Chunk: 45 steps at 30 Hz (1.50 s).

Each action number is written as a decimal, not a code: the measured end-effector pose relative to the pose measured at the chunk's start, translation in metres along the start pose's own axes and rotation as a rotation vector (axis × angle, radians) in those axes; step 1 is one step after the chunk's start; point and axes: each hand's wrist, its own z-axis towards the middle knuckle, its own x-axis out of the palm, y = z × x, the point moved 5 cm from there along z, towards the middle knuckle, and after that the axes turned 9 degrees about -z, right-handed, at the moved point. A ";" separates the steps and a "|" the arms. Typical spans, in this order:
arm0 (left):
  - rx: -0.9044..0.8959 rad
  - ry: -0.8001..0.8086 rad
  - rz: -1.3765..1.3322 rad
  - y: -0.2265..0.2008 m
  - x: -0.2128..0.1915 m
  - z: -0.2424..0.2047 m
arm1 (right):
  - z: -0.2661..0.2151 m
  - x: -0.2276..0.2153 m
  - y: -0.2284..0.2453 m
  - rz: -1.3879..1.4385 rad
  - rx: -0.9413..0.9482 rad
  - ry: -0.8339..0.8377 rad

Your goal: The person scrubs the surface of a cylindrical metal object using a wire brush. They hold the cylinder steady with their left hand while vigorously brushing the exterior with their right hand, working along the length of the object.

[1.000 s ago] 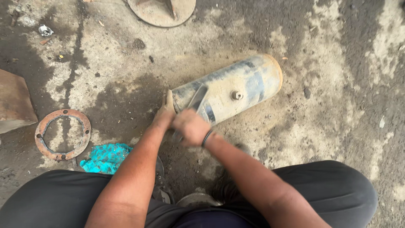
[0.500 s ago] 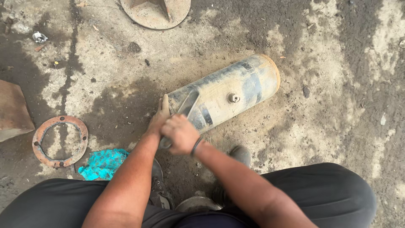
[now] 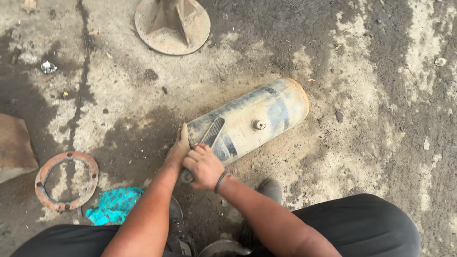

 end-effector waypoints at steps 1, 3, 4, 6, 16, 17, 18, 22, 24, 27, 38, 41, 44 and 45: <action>-0.094 0.027 0.007 0.003 0.001 -0.001 | -0.002 -0.007 -0.004 0.019 0.020 0.011; -0.114 0.032 -0.002 -0.003 0.002 -0.006 | 0.007 -0.018 -0.048 -0.132 0.122 0.209; -0.042 0.007 -0.024 -0.009 0.001 -0.011 | 0.007 -0.025 -0.074 -0.218 0.270 0.309; -0.009 -0.010 -0.040 -0.014 0.000 -0.017 | 0.004 -0.041 -0.103 -0.280 0.434 0.339; -0.059 -0.026 0.029 0.012 0.007 0.005 | 0.002 -0.015 0.000 -0.046 0.106 0.170; -0.122 -0.009 0.042 0.016 0.009 0.003 | -0.001 -0.011 -0.021 -0.029 0.159 0.281; -0.055 -0.024 0.027 0.012 0.010 0.001 | -0.005 -0.017 -0.050 -0.019 0.225 0.257; 0.025 -0.043 0.004 0.000 0.008 -0.005 | -0.008 -0.051 -0.128 -0.238 0.407 0.074; -0.036 -0.018 0.002 0.006 0.012 -0.005 | -0.006 -0.048 -0.116 -0.286 0.470 0.071; -0.061 -0.004 0.010 0.021 0.013 0.002 | -0.001 -0.015 -0.040 -0.085 0.265 0.191; 0.094 -0.043 -0.015 -0.002 0.004 -0.009 | 0.002 -0.061 -0.113 -0.300 0.329 -0.041; -0.002 -0.012 -0.004 0.009 0.008 -0.005 | 0.005 -0.020 -0.074 -0.243 0.397 0.364; 0.026 -0.013 -0.006 0.016 0.007 0.011 | -0.005 -0.014 0.023 0.024 -0.078 -0.010; 0.038 -0.026 -0.007 0.018 0.006 0.013 | -0.002 -0.008 0.022 -0.016 -0.020 0.067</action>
